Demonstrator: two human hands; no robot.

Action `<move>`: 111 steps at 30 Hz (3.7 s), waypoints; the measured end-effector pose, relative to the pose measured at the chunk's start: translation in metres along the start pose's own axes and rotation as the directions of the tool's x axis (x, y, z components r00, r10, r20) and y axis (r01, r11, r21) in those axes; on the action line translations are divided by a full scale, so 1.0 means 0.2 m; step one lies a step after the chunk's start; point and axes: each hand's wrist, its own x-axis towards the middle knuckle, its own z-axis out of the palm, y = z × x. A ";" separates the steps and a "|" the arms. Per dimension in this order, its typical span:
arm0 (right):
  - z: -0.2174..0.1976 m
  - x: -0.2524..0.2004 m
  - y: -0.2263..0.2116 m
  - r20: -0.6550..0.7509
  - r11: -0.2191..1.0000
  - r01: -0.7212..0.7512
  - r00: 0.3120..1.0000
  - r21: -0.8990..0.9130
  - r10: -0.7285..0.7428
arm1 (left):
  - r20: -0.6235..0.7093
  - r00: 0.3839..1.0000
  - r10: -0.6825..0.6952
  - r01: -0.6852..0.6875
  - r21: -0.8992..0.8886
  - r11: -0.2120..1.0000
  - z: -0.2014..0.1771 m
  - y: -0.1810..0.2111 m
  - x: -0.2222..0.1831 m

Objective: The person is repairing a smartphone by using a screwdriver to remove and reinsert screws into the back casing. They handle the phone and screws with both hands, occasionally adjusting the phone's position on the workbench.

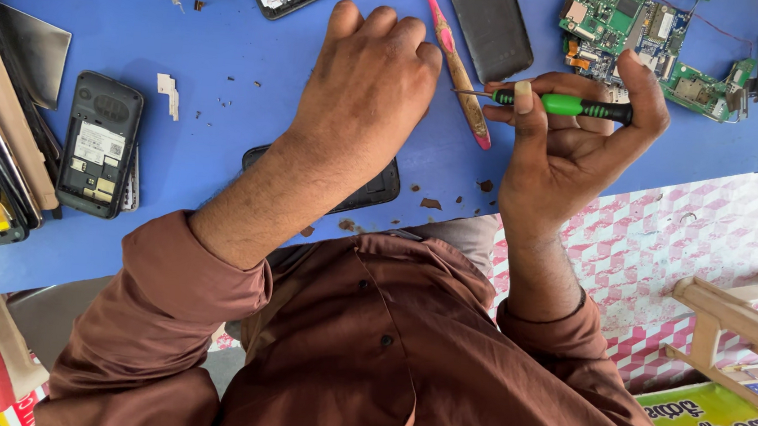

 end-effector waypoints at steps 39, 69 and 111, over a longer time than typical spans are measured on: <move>0.04 -0.18 -0.18 -0.060 0.972 0.207 0.978 0.115 -0.201 | 0.374 0.826 -0.421 0.080 -0.818 -0.569 -0.17 0.10 -0.40; 0.03 -0.21 -0.20 0.049 0.991 0.136 0.990 -0.015 -0.135 | 0.168 0.892 -0.419 0.126 -0.984 -0.125 -0.15 0.07 -0.36; 0.20 0.02 -0.25 0.436 0.914 0.297 0.886 -0.277 -0.156 | -0.069 0.978 -0.195 0.101 -0.665 0.740 -0.13 -0.05 -0.46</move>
